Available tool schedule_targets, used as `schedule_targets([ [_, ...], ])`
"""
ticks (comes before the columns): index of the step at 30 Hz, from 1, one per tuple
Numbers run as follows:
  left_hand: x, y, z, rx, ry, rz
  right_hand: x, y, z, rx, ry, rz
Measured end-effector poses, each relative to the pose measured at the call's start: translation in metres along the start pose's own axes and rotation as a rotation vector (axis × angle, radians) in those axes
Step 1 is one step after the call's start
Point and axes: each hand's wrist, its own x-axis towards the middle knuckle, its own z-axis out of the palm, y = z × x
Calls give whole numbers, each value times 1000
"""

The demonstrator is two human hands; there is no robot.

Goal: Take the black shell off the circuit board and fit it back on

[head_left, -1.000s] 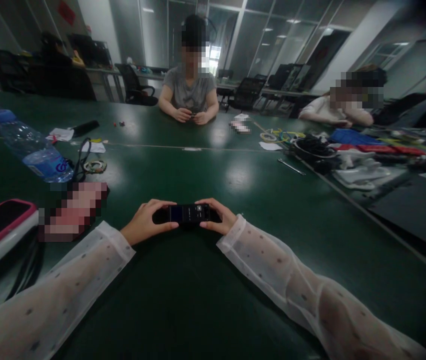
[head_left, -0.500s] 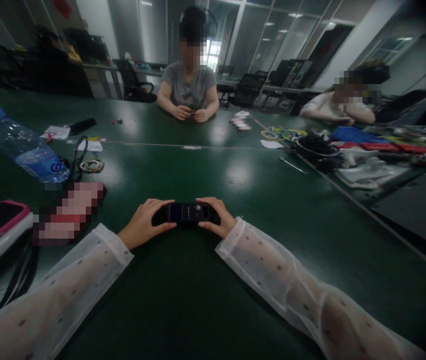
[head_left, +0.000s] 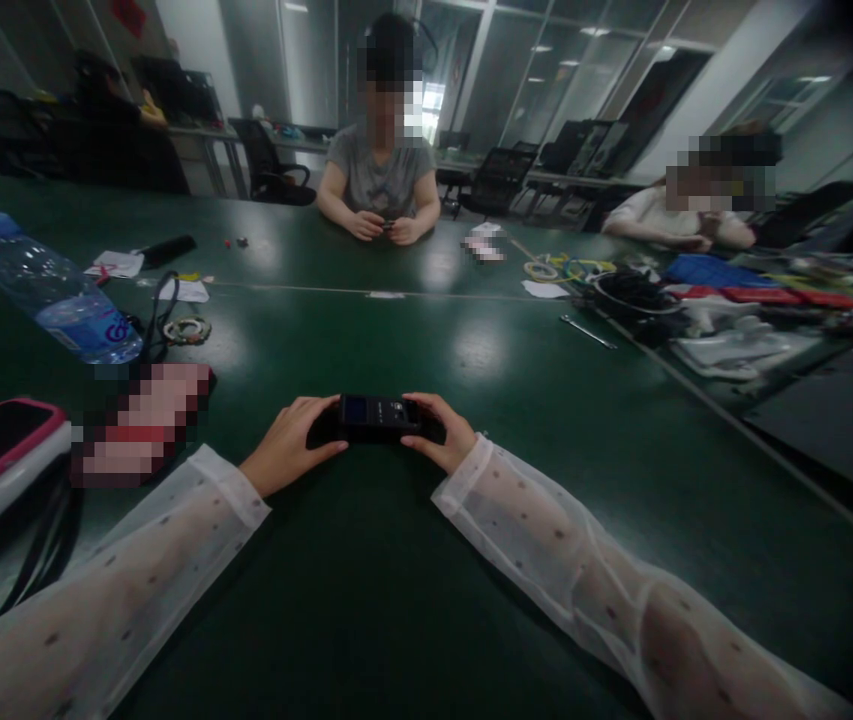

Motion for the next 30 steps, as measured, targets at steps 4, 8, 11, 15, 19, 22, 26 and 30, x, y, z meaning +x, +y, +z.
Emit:
schedule_targets([
  [4,0,0,0,-22,27,26,0,1,2,24,67,-7],
  [8,0,0,0,-55,44,37,1,-2,3,66,194,-38],
  [11,-1,3,-2,-113,72,26,3,-6,1,91,335,-48],
  [15,-1,7,-6,-183,122,33,5,1,-4,81,512,-31],
  [19,0,8,-8,-168,152,102,10,26,-14,64,612,21],
  [22,0,5,-8,-105,107,157,12,43,-20,24,689,99],
  [26,-1,3,-6,-31,37,174,12,46,-20,23,659,176],
  [30,-1,3,-4,60,-27,163,10,37,-17,-14,630,175],
])
